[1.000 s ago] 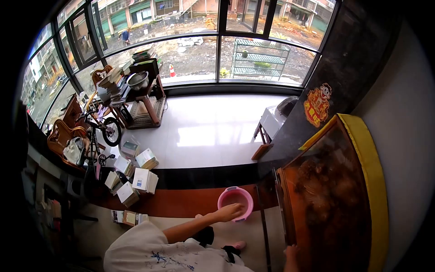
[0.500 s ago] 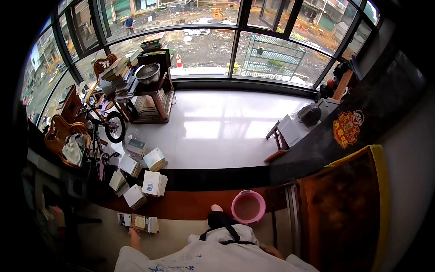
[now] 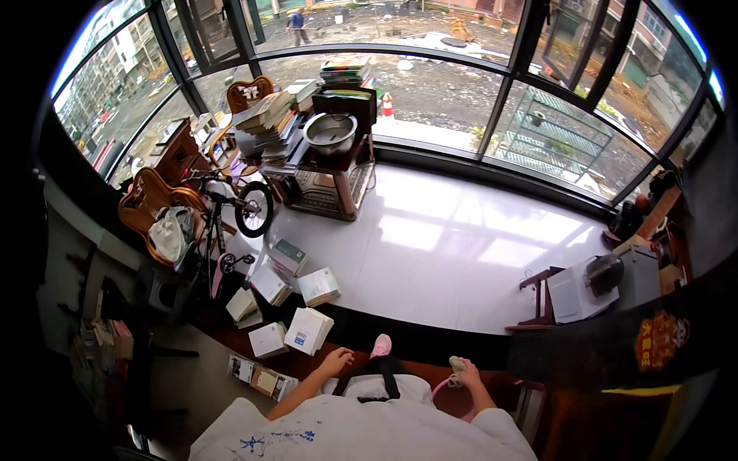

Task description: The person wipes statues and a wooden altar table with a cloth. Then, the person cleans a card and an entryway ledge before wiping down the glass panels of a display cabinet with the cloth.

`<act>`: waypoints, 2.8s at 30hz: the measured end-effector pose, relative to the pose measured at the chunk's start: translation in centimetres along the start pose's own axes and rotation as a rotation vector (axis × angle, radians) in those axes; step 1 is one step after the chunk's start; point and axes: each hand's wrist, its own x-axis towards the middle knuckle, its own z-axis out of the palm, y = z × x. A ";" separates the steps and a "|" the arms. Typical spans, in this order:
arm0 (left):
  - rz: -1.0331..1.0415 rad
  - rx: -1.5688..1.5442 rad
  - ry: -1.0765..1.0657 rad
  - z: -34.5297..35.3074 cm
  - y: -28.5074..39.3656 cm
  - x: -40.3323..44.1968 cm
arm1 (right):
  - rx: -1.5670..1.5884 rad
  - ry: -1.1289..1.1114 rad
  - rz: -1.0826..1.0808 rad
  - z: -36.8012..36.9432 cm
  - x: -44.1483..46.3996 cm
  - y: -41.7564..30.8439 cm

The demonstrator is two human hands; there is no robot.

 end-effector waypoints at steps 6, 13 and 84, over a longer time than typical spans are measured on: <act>-0.335 -0.199 0.547 -13.1 -6.2 -2.1 | -0.163 -0.109 -0.309 4.3 9.4 -9.6; -0.781 -0.175 0.676 -16.2 -4.6 -2.8 | 0.021 -0.129 -0.157 2.9 18.0 -14.8; 0.826 -2.275 2.434 53.7 41.0 36.5 | -1.048 -2.056 -0.011 -6.0 39.1 -43.0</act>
